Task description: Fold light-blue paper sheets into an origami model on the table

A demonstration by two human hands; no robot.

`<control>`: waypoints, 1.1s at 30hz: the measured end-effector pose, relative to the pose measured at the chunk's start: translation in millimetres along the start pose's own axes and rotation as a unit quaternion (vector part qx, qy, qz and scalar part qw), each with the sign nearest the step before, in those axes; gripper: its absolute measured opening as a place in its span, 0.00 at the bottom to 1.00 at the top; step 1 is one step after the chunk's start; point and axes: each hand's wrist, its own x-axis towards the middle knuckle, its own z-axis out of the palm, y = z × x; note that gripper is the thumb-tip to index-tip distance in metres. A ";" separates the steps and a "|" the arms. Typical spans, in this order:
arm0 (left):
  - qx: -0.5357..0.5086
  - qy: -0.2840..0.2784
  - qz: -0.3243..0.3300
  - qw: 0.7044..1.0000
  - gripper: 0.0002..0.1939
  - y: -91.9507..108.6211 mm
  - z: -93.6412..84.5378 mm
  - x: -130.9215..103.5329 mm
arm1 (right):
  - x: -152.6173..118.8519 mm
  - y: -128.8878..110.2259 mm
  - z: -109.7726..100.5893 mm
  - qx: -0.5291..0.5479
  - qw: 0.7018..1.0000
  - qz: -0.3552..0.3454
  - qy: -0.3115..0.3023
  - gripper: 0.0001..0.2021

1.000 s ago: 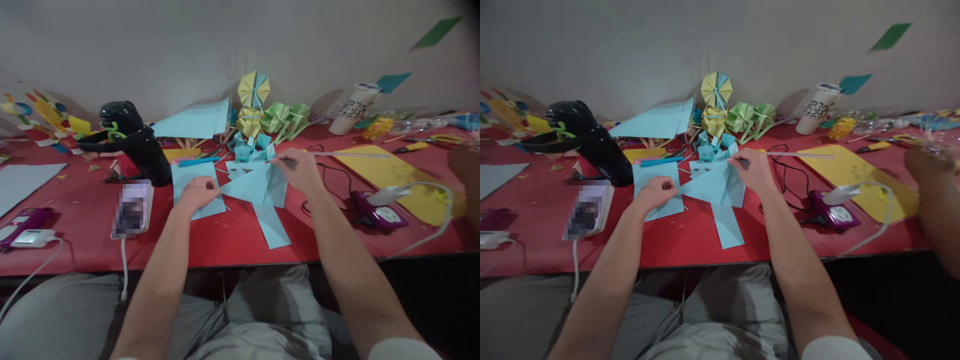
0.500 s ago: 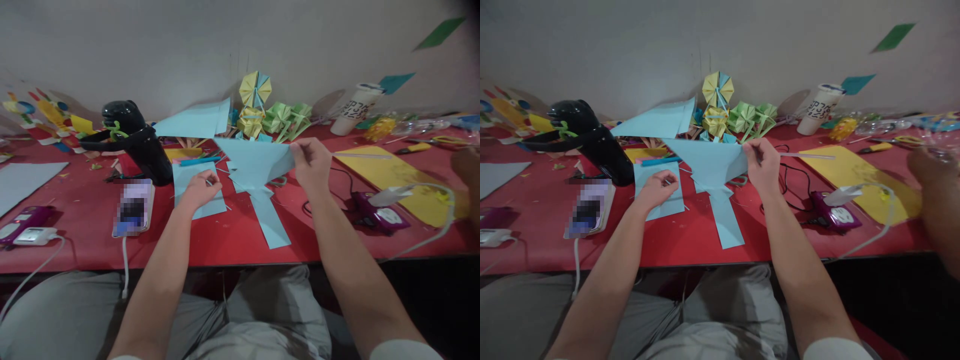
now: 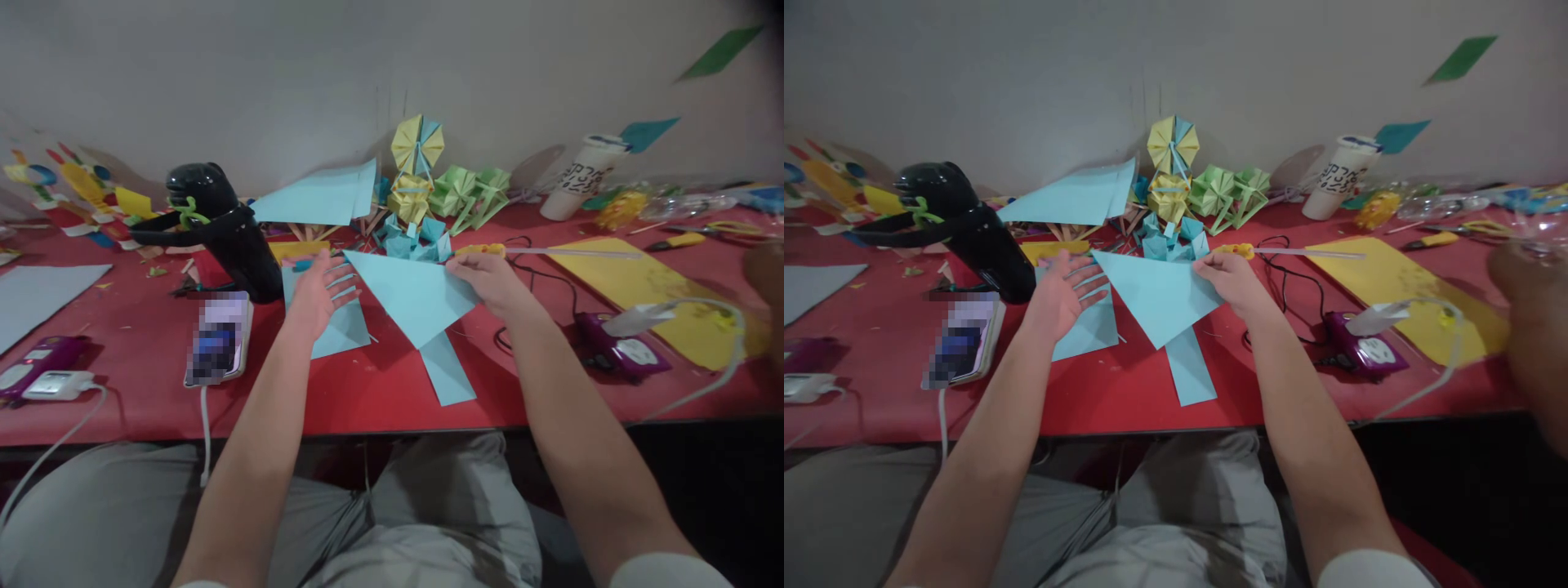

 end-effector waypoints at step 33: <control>0.281 -0.125 0.189 0.932 0.11 -32.8 25.7 -7.6 | -23.1 -2.9 67.2 -0.134 0.950 -0.205 -0.194 0.06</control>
